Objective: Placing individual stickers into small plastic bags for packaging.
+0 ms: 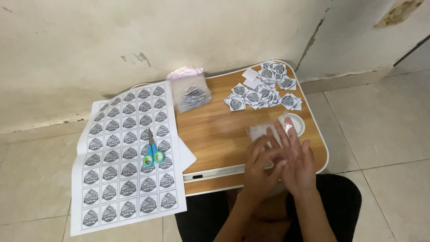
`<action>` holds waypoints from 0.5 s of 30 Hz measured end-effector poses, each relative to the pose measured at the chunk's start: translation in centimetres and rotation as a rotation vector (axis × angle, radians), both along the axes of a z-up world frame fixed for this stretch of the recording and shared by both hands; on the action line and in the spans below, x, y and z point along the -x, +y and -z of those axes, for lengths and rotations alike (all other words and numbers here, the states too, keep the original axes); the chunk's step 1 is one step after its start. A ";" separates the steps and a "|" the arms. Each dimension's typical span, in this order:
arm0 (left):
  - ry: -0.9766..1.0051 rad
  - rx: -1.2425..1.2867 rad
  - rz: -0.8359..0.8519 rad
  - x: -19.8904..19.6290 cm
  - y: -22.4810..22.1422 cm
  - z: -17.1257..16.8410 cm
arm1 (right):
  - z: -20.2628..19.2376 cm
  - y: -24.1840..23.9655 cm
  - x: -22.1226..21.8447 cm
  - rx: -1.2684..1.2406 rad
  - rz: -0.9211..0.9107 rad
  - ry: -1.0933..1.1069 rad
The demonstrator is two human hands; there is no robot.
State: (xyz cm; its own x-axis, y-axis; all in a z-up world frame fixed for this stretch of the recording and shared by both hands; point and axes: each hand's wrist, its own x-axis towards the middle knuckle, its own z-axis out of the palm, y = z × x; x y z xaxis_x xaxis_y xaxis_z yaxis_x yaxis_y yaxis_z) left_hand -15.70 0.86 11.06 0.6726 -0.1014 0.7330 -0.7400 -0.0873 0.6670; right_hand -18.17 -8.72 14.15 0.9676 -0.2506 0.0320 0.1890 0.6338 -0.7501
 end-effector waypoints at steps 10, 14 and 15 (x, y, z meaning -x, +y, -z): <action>0.932 0.815 0.643 -3.2 1.6 1.2 | 2.4 -0.6 -1.3 -0.228 -0.376 -0.044; 1.049 0.762 0.898 -3.8 2.3 -0.5 | 1.5 -0.7 -1.9 -0.233 -0.223 0.433; 1.126 0.775 0.951 -4.3 2.4 -0.4 | 2.2 -1.2 -2.0 -0.215 -0.245 0.425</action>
